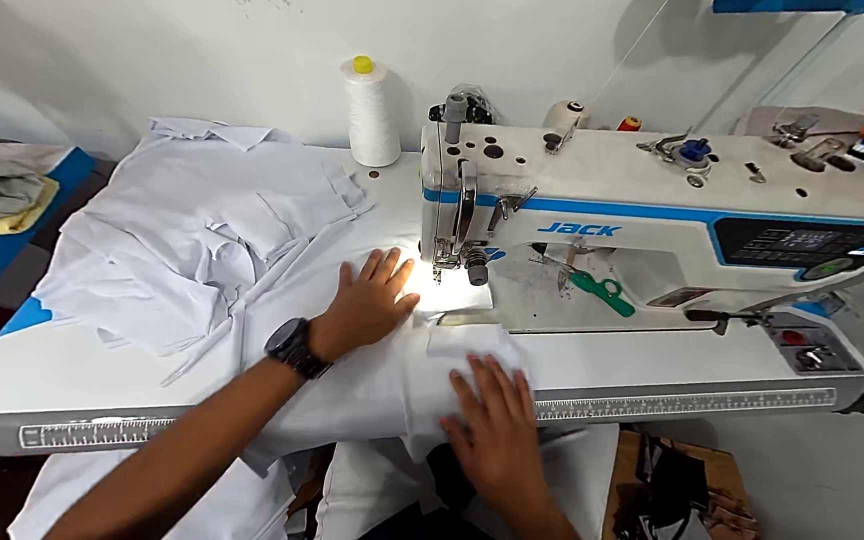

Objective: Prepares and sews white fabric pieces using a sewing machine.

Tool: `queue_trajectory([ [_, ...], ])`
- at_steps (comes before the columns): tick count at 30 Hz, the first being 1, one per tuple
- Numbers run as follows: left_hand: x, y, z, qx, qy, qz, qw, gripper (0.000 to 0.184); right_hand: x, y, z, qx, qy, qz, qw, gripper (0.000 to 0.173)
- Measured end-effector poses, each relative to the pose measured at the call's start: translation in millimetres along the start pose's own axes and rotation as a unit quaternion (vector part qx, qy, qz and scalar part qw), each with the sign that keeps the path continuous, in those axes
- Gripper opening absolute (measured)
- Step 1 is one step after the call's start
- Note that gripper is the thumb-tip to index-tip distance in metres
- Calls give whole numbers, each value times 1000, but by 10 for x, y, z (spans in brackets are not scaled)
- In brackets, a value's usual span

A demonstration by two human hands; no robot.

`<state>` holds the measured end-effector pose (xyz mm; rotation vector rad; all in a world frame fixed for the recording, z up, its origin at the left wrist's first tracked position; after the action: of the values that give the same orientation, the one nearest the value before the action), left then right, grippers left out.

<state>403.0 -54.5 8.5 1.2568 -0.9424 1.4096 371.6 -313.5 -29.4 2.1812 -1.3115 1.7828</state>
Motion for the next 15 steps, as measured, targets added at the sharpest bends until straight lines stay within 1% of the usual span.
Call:
queue_trajectory([
  [2,-97,-205,-76,-28,1,51,998,67,188,-13,467,-38,57,4,998,53],
  [4,1,-150,-112,-43,-4,80,996,64,445,-49,890,-85,81,24,993,54],
  [5,73,-34,-100,-51,-11,92,994,62,553,-73,1009,-100,77,38,991,54],
  [7,75,294,-71,-50,-23,107,993,67,651,-126,995,-93,42,48,994,52],
  [10,-170,676,-113,-49,-39,97,993,79,490,-174,638,-10,-40,-1,999,41],
  [11,-208,706,-160,-56,-42,93,993,81,439,-191,547,11,-54,-13,998,38],
  [13,-157,662,-218,-66,-23,78,995,81,455,-326,517,22,-64,-19,998,35],
  [14,-70,596,-207,-68,-13,83,994,78,500,-473,560,22,-69,-18,997,33],
  [15,37,512,-175,-73,-4,98,993,71,529,-657,615,22,-79,-26,996,32],
])
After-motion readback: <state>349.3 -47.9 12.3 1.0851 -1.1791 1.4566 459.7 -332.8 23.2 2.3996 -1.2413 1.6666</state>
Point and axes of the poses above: each hand's wrist, its own y-axis away from the middle knuckle, its own x-axis out of the back of the hand, z = x × y, the point moved 5 cm from there along -y, towards the middle knuckle, and after that the axes turned 5 degrees about -y, right-handed, at the moved point
